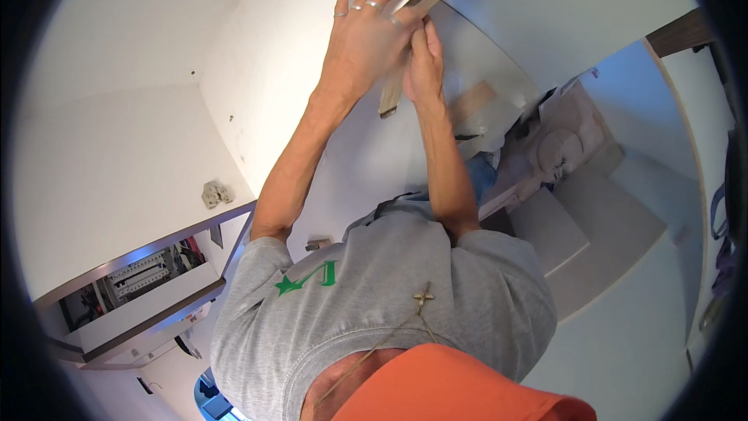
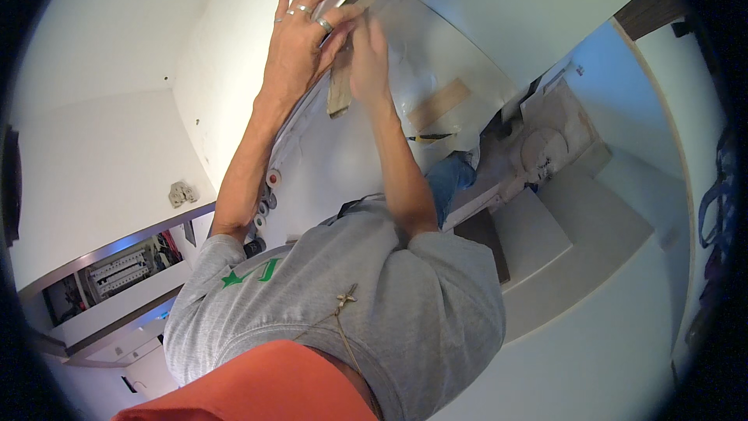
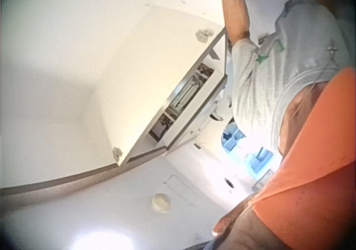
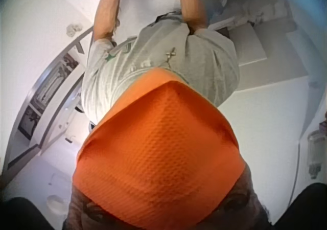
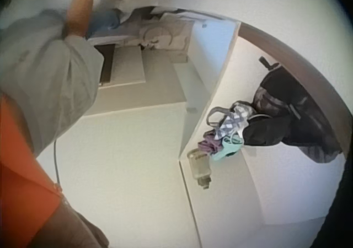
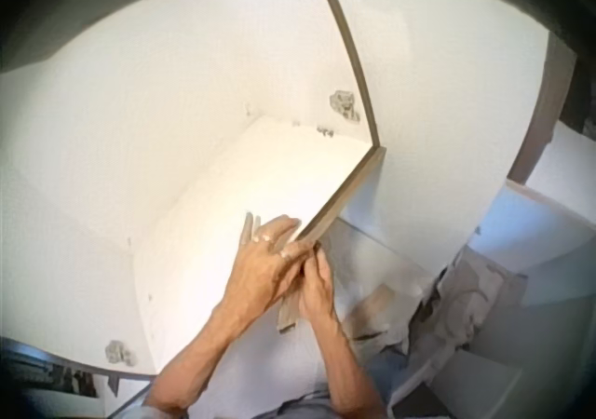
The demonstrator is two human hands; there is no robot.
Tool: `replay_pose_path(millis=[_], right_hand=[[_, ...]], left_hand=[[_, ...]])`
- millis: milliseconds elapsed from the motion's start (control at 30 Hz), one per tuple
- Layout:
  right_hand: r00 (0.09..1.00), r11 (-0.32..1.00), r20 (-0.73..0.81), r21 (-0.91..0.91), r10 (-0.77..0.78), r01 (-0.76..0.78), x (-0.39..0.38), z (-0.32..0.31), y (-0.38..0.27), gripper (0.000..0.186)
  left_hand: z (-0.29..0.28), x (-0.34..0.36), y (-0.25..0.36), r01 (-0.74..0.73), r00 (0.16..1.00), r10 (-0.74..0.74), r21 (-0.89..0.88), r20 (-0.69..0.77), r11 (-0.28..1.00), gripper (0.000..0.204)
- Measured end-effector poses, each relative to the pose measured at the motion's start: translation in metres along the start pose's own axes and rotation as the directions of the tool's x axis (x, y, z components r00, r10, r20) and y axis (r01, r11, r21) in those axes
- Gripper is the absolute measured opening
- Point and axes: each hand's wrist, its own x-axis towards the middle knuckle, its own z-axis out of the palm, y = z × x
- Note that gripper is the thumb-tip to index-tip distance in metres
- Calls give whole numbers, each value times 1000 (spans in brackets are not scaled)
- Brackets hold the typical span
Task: The person installs a curved wooden edge band onto a white countertop. They use a utility knife to trim the overhanging band and a small wooden block to press the edge into place. The person works along the curved edge, repeatedly cutting and pressing the band.
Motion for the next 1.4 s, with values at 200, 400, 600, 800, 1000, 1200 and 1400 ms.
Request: replay_pose_path(millis=[200, 400, 600, 800, 1000, 1200, 1400], right_hand=[[999, 999, 39, -34, -3, 4, 7, -16, -1, 29], [997, 998, 49, 1, -55, 55, 17, -18, -1, 26], [998, 999, 30, -14, -50, 51, 24, -16, 1, 29], [999, 999, 32, 30, -44, 43, 24, -16, 0, 31], [999, 999, 11, 21, -36, 35, 25, -16, 0, 36], [997, 997, -8, 4, 80, -80, 13, -14, -3, 42], [998, 998, 15, 22, 66, -67, 16, -13, -4, 34]], left_hand=[[5, 4, -3, -27, 995, 29, 20, -92, 999, 23], [13, 9, -5, 15, 988, -34, -126, -148, 992, 20], [15, 8, -5, 92, 984, -117, -177, -137, 980, 19], [14, 9, -5, 107, 985, -137, -241, -110, 965, 22], [15, 6, -1, 67, 985, -95, -188, -143, 980, 31], [21, -62, 28, 48, 958, -107, -217, -266, 975, 38], [58, -109, 41, 594, 772, -633, -427, 62, 682, 24]])
